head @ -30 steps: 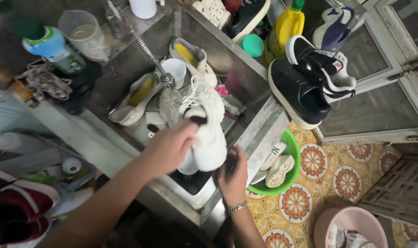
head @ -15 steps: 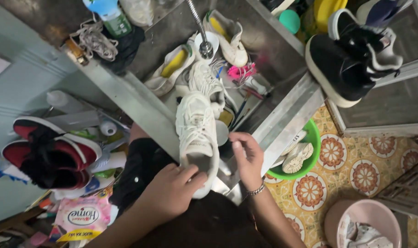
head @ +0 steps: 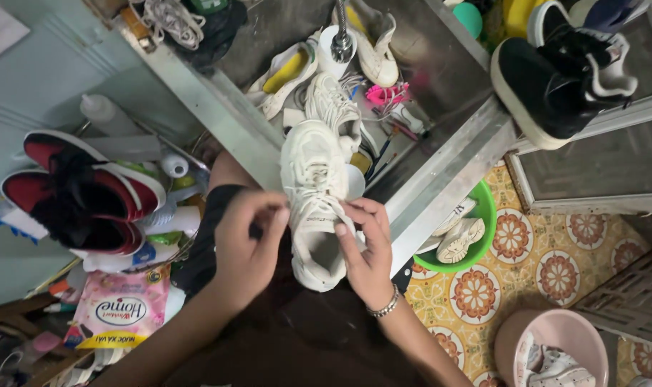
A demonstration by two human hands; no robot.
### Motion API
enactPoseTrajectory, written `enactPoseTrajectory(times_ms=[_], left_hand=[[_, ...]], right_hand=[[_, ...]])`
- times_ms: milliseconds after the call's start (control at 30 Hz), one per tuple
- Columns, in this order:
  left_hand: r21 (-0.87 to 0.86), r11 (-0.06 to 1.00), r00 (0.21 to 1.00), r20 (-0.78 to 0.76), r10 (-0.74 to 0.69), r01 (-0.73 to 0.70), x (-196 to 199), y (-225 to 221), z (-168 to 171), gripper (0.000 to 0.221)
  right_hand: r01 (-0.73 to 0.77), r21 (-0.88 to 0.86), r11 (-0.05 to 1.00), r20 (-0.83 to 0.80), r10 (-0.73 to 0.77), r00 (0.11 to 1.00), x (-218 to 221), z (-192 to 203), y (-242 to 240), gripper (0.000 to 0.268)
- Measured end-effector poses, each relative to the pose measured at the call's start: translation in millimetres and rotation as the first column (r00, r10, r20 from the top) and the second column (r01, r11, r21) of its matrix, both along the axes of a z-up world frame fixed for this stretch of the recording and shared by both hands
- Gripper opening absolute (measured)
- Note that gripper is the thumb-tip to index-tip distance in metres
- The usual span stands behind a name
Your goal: Cleaning white sneakers in a sink with a brush and solution, followed by lacing them up.
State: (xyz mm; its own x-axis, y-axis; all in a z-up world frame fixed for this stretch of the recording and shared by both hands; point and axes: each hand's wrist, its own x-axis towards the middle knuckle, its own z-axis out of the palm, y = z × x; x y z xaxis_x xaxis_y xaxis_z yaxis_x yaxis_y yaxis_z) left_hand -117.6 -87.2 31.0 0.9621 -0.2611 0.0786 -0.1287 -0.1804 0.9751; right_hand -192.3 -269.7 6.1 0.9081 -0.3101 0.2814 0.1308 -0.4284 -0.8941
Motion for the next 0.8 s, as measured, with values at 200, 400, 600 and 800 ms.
enactPoseTrajectory(times_ms=[200,400,600,800], left_hand=[[-0.108,0.971,0.963,0.189,-0.192,0.214,27,-7,-10,0.02],[0.133,0.989,0.972,0.214,-0.097,0.069,44,11,-21,0.006],[0.065,0.947,0.914,0.293,0.282,-0.313,97,82,-14,0.009],[-0.382,0.901,0.975,-0.16,0.155,-0.206,71,50,-22,0.016]], right_hand=[[-0.021,-0.08,0.997,-0.022,0.019,1.0,-24,1,5,0.026],[0.005,-0.138,0.99,-0.005,-0.006,1.0,-28,-2,7,0.024],[-0.058,-0.144,0.988,-0.009,0.057,0.998,-26,4,7,0.026],[-0.095,-0.146,0.985,-0.075,0.085,0.994,-17,12,8,0.031]])
